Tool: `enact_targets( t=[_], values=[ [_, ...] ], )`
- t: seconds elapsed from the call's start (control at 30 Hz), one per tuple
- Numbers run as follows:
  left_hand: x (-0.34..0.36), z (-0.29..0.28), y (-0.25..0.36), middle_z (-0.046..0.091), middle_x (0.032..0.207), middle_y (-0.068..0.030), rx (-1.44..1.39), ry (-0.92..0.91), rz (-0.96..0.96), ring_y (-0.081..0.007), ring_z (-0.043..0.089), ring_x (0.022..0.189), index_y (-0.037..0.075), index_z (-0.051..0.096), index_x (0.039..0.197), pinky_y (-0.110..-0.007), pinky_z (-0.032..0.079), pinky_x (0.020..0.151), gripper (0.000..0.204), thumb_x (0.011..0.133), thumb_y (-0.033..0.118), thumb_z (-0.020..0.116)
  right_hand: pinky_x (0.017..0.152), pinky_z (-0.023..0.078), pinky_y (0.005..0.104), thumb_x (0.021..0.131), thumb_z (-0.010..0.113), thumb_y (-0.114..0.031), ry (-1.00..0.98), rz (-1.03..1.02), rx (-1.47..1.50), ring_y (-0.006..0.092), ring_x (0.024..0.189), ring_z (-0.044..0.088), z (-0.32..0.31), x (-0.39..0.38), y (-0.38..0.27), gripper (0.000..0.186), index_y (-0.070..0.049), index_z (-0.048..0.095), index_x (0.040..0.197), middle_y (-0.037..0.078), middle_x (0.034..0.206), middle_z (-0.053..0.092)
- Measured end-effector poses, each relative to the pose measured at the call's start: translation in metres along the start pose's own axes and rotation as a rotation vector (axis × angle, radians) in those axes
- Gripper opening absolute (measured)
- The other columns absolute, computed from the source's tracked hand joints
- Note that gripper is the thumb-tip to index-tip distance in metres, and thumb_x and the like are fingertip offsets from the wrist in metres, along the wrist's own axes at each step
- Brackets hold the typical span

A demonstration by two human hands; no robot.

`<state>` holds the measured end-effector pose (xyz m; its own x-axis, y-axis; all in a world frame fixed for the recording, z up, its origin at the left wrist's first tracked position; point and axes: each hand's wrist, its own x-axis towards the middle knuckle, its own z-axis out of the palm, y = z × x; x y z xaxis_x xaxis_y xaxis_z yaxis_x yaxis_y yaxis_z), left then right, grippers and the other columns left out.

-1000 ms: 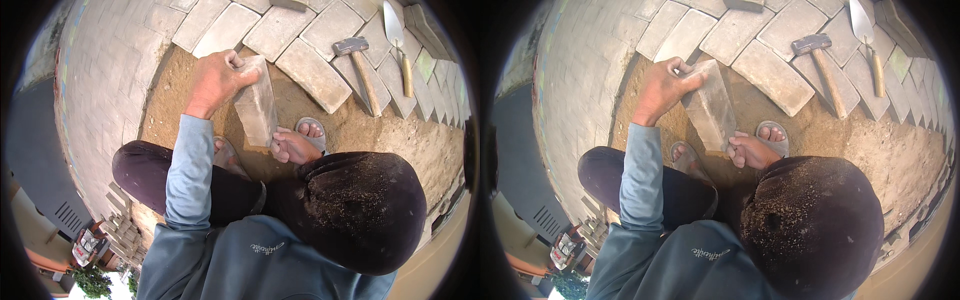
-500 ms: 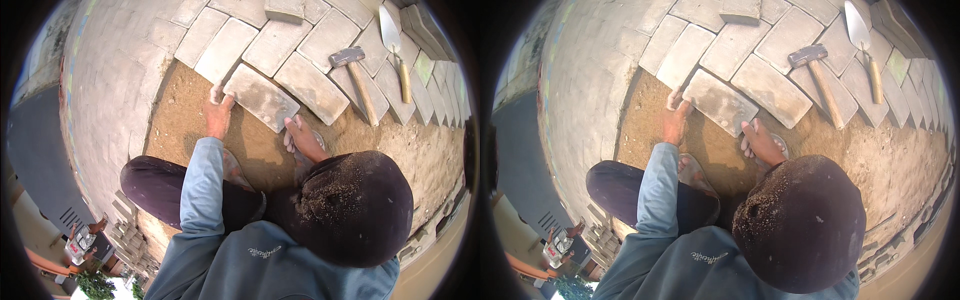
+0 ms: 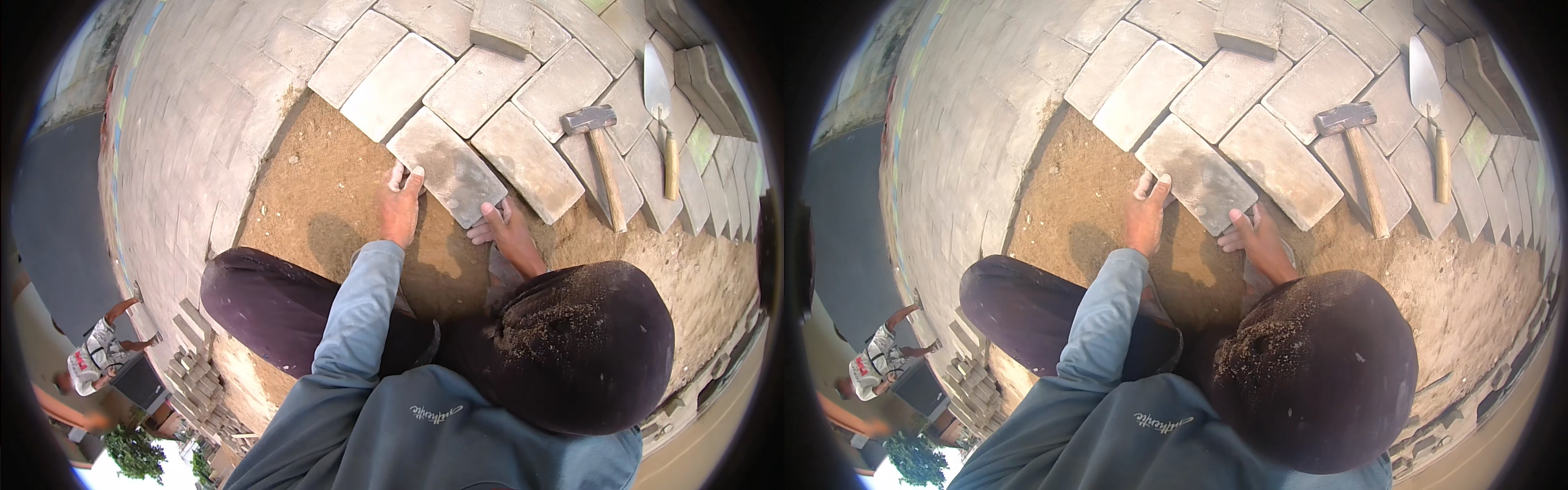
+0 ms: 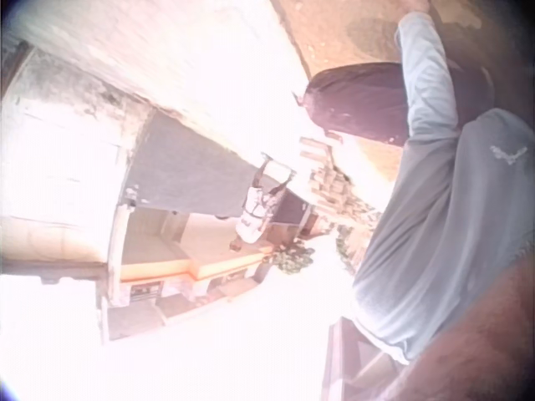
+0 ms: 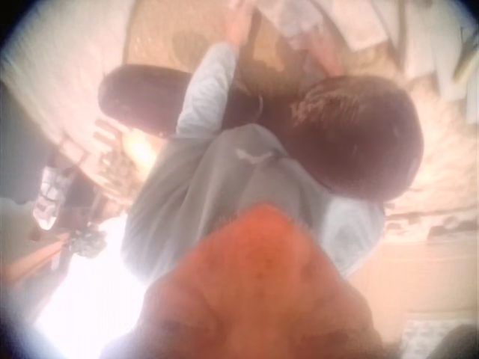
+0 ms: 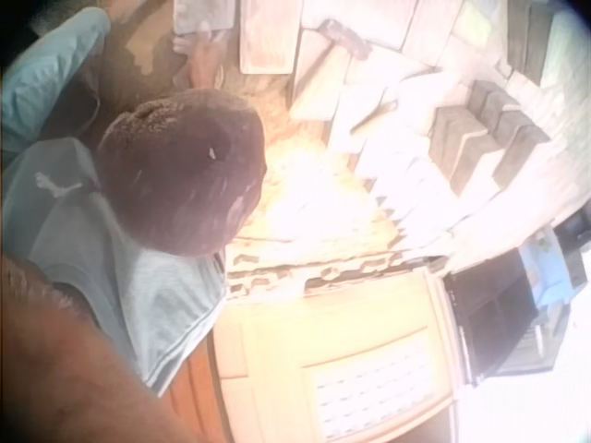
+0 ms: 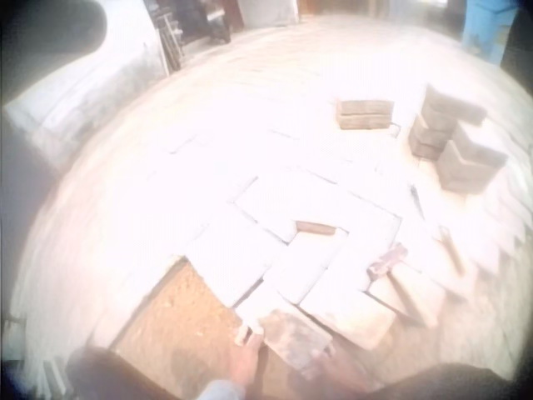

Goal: The person kneels on the ground and lays rectangular pavers onto a prepared sand bed. They use a hammer to tap the pavers into place and a trowel to level the sand. A tape measure is used to check spacing.

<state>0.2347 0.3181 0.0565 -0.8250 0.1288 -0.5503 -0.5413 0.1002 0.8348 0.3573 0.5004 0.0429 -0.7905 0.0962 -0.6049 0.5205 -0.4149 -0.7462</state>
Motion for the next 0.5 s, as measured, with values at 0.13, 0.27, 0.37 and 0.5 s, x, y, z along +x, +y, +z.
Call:
enact_targets(
  t=[0.13, 0.27, 0.37, 0.5],
  values=[
    [-0.006, 0.009, -0.003, 0.060, 0.129, -0.0108, -0.023, 0.071, 0.101, -0.0160, 0.061, 0.110, -0.006, 0.044, 0.150, -0.029, 0.048, 0.100, 0.059, 0.100, 0.013, 0.068, 0.059, 0.059, 0.0312, 0.108, 0.054, -0.025, 0.041, 0.014, -0.030, 0.0236, 0.070, 0.072, 0.008, -0.004, -0.019, 0.040, 0.009, 0.046, 0.126, 0.018, 0.088, 0.067],
    [0.002, 0.010, -0.006, 0.060, 0.128, -0.0117, 0.039, 0.102, 0.123, -0.0163, 0.059, 0.112, -0.005, 0.042, 0.152, -0.029, 0.048, 0.099, 0.063, 0.098, 0.012, 0.070, 0.056, 0.057, 0.0298, 0.108, 0.053, -0.023, 0.147, 0.053, -0.117, 0.0217, 0.065, 0.071, 0.011, 0.005, -0.029, 0.030, 0.006, 0.049, 0.112, 0.017, 0.080, 0.067],
    [0.000, 0.012, -0.007, 0.060, 0.129, -0.0122, 0.160, 0.198, 0.123, -0.0181, 0.059, 0.115, -0.004, 0.045, 0.151, -0.029, 0.048, 0.098, 0.060, 0.098, 0.010, 0.070, 0.055, 0.056, 0.0294, 0.108, 0.053, -0.023, 0.210, 0.029, -0.181, 0.0200, 0.062, 0.070, 0.013, 0.007, -0.015, 0.027, 0.004, 0.048, 0.104, 0.015, 0.076, 0.067],
    [-0.004, 0.017, 0.002, 0.061, 0.133, -0.0171, 0.239, 0.198, 0.140, -0.0250, 0.060, 0.118, -0.004, 0.048, 0.149, -0.034, 0.048, 0.100, 0.058, 0.098, 0.014, 0.069, 0.054, 0.054, 0.0298, 0.109, 0.053, -0.024, 0.214, -0.010, -0.278, 0.0189, 0.061, 0.070, 0.011, 0.010, -0.008, 0.028, 0.001, 0.046, 0.098, 0.014, 0.074, 0.067]
  ],
)
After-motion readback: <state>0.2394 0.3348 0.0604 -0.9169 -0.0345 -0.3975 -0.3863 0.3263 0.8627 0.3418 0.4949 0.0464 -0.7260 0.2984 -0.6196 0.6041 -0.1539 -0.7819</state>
